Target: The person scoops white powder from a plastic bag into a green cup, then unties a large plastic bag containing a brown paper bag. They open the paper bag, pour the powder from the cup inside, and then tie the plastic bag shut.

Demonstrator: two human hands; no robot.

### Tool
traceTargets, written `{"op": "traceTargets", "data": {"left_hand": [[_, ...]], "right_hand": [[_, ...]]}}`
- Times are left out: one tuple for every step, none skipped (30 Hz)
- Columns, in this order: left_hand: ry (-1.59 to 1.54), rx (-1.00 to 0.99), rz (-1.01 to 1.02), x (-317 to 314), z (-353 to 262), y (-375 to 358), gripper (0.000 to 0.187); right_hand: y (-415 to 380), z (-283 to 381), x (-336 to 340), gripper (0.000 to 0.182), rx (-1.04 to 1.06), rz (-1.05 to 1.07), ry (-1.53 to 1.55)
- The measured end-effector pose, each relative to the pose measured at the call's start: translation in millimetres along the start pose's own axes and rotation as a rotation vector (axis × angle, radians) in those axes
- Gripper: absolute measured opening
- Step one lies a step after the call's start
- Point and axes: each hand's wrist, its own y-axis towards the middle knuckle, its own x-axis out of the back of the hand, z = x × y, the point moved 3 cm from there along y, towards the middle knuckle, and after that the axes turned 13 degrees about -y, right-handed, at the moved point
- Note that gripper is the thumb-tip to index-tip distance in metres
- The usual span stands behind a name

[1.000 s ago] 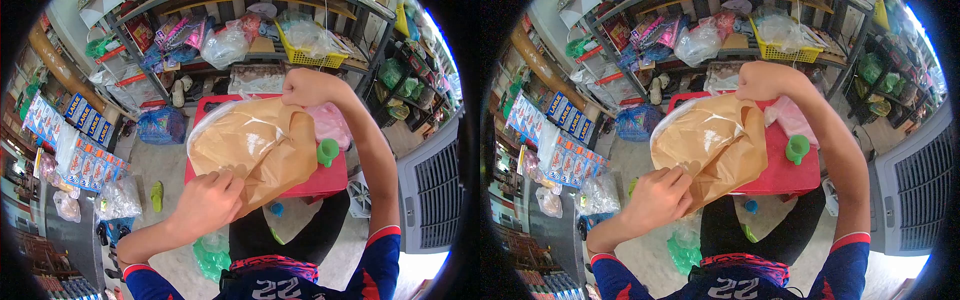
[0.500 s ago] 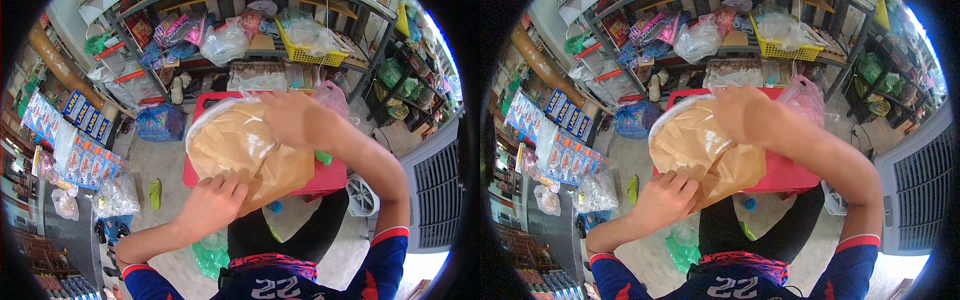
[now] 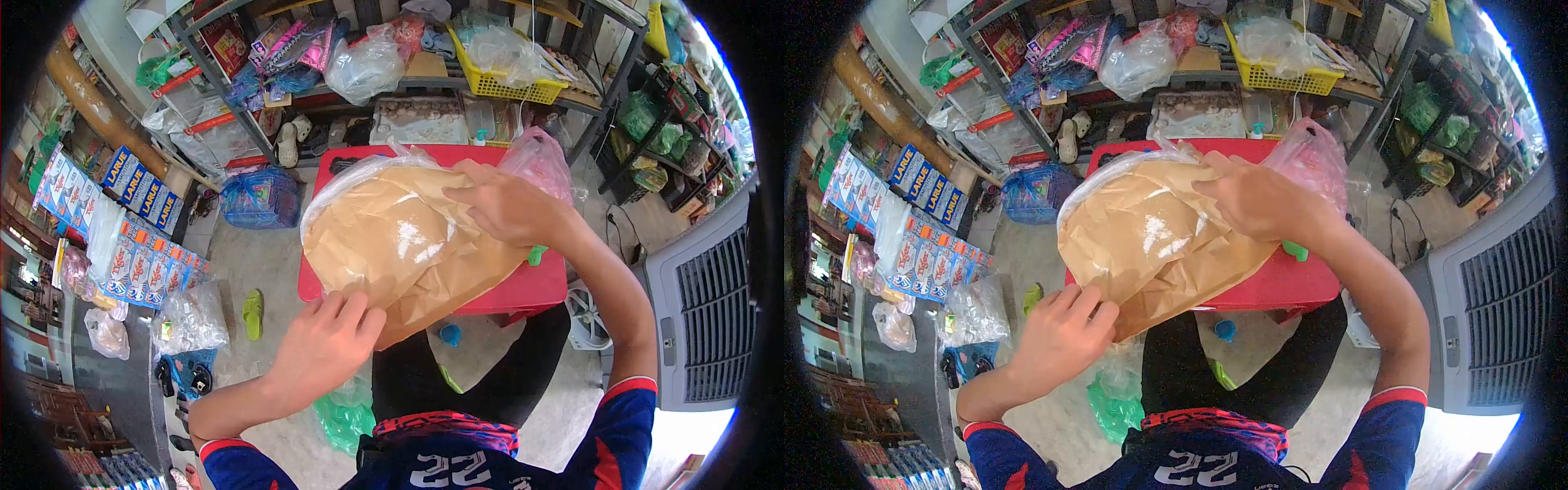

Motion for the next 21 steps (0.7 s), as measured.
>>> {"op": "traceTargets", "data": {"left_hand": [[-0.006, 0.004, -0.002, 1.8, -0.2, -0.7, 0.021], [-0.012, 0.009, -0.005, 3.6, -0.3, -1.1, 0.022], [-0.017, 0.012, -0.008, 5.6, -0.3, -1.4, 0.022], [-0.012, 0.019, -0.01, 7.4, 0.0, -1.5, 0.022], [-0.007, 0.026, -0.013, 9.0, 0.3, -1.7, 0.023], [-0.003, 0.032, -0.015, 11.0, 0.5, -2.3, 0.023], [-0.009, 0.036, -0.013, 13.6, 0.8, -2.6, 0.024], [-0.015, 0.04, -0.01, 16.2, 0.9, -2.8, 0.024], [-0.021, 0.044, -0.007, 18.3, 1.6, -3.2, 0.025], [-0.025, 0.05, -0.009, 19.8, 2.7, -3.8, 0.025], [-0.029, 0.056, -0.01, 20.6, 3.4, -4.9, 0.025], [-0.034, 0.063, -0.012, 21.6, 4.4, -6.0, 0.025], [-0.048, 0.069, -0.005, 22.6, 5.3, -7.1, 0.025], [-0.061, 0.074, 0.002, 23.7, 6.4, -7.9, 0.024], [-0.074, 0.078, 0.009, 24.8, 7.7, -8.4, 0.024], [-0.079, 0.075, 0.002, 25.9, 8.7, -8.4, 0.024], [-0.084, 0.072, -0.004, 26.9, 9.7, -8.6, 0.023], [-0.089, 0.069, -0.011, 27.6, 10.4, -9.0, 0.023], [-0.092, 0.071, -0.005, 27.6, 10.6, -9.0, 0.023], [-0.096, 0.071, 0.001, 27.3, 10.7, -8.7, 0.023], [-0.101, 0.07, 0.007, 26.8, 10.6, -8.4, 0.023]], "right_hand": [[-0.8, -0.7, -0.3, 0.042, 0.004, 0.002, 0.014], [-1.1, -2.3, 1.2, 0.041, 0.009, 0.003, 0.027], [-1.3, -3.5, 2.9, 0.041, 0.012, 0.005, 0.039], [-1.1, -4.3, 4.9, 0.04, 0.023, 0.005, 0.055], [-0.9, -5.0, 7.1, 0.039, 0.034, 0.006, 0.069], [-1.0, -5.7, 9.0, 0.039, 0.044, 0.008, 0.085], [-0.4, -7.5, 11.5, 0.039, 0.066, 0.011, 0.094], [0.0, -10.5, 13.8, 0.038, 0.088, 0.013, 0.103], [0.6, -13.0, 14.9, 0.038, 0.11, 0.015, 0.112], [1.2, -15.2, 14.4, 0.038, 0.103, 0.025, 0.129], [1.5, -16.8, 13.2, 0.038, 0.098, 0.036, 0.146], [2.0, -18.6, 12.3, 0.037, 0.092, 0.048, 0.163], [3.0, -21.4, 11.2, 0.037, 0.106, 0.048, 0.173], [4.1, -24.9, 9.4, 0.037, 0.119, 0.048, 0.183], [4.6, -27.0, 8.8, 0.036, 0.132, 0.047, 0.193], [4.0, -28.2, 8.4, 0.037, 0.127, 0.054, 0.201], [3.4, -28.9, 8.0, 0.037, 0.124, 0.06, 0.21], [3.6, -28.7, 8.1, 0.037, 0.12, 0.066, 0.218], [2.3, -26.1, 9.9, 0.038, 0.125, 0.059, 0.178], [-1.0, -21.0, 13.4, 0.038, 0.129, 0.051, 0.138], [-3.6, -17.2, 16.8, 0.039, 0.132, 0.045, 0.098]]}}
